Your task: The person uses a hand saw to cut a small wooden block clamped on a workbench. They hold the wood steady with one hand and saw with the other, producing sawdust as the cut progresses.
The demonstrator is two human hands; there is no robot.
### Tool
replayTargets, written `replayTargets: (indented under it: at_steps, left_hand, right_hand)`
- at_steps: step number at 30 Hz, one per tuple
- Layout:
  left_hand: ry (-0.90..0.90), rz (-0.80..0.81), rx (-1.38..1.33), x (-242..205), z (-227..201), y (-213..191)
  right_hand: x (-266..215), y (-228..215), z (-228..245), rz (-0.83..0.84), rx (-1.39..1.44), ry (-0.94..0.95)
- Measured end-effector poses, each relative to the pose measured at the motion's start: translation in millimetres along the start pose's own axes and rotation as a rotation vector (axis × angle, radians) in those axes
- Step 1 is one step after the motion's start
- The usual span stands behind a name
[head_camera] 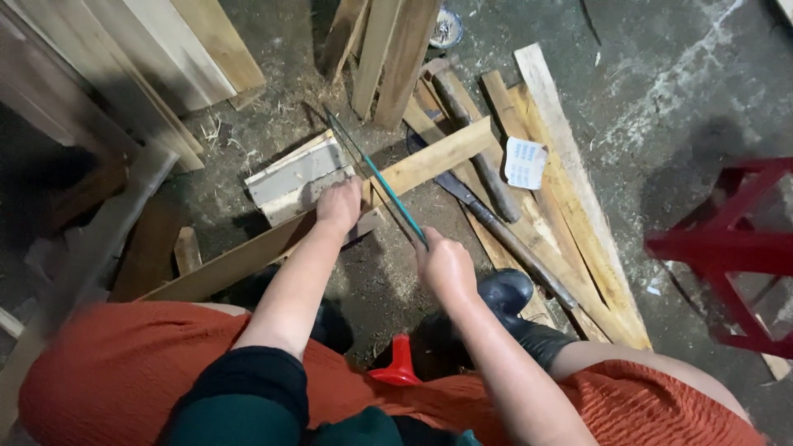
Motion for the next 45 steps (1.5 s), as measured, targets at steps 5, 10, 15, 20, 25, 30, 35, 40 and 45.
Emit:
replayTargets:
  at_steps: [5, 10, 15, 20, 25, 30, 35, 40, 45]
  left_hand:
    - [-0.013, 0.022, 0.019, -3.9, -1.1, -6.4]
    - [-0.076, 0.065, -0.069, -2.1, 5.4, -3.3]
    - [-0.014, 0.084, 0.083, 2.6, -0.2, 4.5]
    - [-0.043, 0.125, 0.015, 25.3, 20.4, 28.5]
    - [-0.097, 0.109, 0.022, 32.4, 11.2, 11.7]
    - [-0.321, 0.195, 0.018, -0.8, 4.0, -15.1]
    - [-0.369, 0.247, -0.072, -37.1, -19.8, -76.7]
    - [-0.367, 0.271, -0.130, -7.6, 11.6, -16.5]
    - [-0.340, 0.305, -0.173, -21.8, 2.9, -50.9]
  right_hand:
    - [-10.7, 2.2, 24.1, -0.070, -0.018, -0.065]
    - [-12.4, 14.6, 18.0, -0.141, -0.001, -0.108]
    - [-3.2, 26.0, 11.1, -0.155, -0.114, -0.142]
    - [0.4, 20.8, 29.3, -0.138, -0.107, -0.141]
    - [14.0, 26.1, 12.0, -0.167, -0.024, -0.144]
    - [12.2, 38.5, -3.6, -0.105, 0.134, -0.043]
    - [7.7, 61.8, -19.5, -0.164, 0.160, -0.053]
    - [37.6, 115.2, -56.4, -0.237, 0.192, -0.122]
    - [55.2, 161.7, -93.7, -0.278, 0.172, -0.179]
Point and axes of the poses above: each hand's wrist, its own x-axis towards the middle knuckle, its own y-axis out of the palm, z = x × y, the point moved 5 cm from there along x, towards the middle knuckle, and after that the axes turned 3 degrees about -z, right-handed, at the moved point
